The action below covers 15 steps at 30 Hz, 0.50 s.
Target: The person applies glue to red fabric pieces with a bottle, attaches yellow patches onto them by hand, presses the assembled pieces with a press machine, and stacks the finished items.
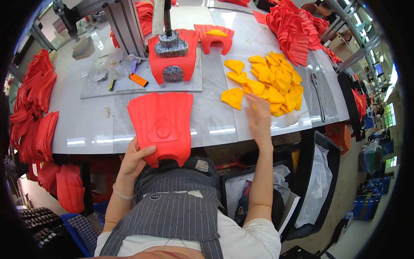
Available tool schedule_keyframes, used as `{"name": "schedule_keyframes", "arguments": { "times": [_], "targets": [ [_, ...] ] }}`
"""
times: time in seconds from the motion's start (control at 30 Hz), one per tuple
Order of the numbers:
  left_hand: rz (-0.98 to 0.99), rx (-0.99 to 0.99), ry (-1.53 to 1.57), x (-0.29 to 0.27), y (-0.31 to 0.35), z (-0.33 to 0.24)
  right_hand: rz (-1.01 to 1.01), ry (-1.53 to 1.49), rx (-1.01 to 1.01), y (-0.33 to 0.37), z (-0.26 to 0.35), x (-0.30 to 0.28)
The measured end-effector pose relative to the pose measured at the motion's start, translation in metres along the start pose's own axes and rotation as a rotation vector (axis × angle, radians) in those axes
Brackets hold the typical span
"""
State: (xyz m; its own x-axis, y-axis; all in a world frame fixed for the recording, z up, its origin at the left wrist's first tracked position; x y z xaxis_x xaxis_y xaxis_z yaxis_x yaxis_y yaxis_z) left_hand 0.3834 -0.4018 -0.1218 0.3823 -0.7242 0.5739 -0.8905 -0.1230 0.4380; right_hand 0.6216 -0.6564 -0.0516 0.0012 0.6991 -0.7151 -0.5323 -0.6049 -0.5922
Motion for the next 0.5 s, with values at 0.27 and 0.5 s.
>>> {"name": "schedule_keyframes", "arguments": {
  "times": [0.27, 0.5],
  "targets": [
    [0.042, 0.034, 0.001, 0.005, 0.003, 0.004, 0.537, 0.180, 0.066, -0.056, 0.006, 0.046],
    [0.066, 0.048, 0.010, 0.006, 0.002, 0.000, 0.279, 0.022, -0.050, -0.038, 0.013, 0.055]
  ]
}}
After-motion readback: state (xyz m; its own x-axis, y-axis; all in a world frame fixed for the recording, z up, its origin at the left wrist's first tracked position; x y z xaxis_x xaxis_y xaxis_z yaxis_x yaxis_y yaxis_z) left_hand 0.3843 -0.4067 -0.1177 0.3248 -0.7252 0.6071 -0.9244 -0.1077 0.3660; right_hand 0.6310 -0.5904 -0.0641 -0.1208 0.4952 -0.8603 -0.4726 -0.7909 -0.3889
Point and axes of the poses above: each hand's wrist, its own y-axis away from the middle knuckle, its own x-axis out of the palm, z = x × y, the point moved 8 cm from there along -y, towards the middle knuckle, and after that the axes turned 15 degrees about -x, right-handed, at the moved point
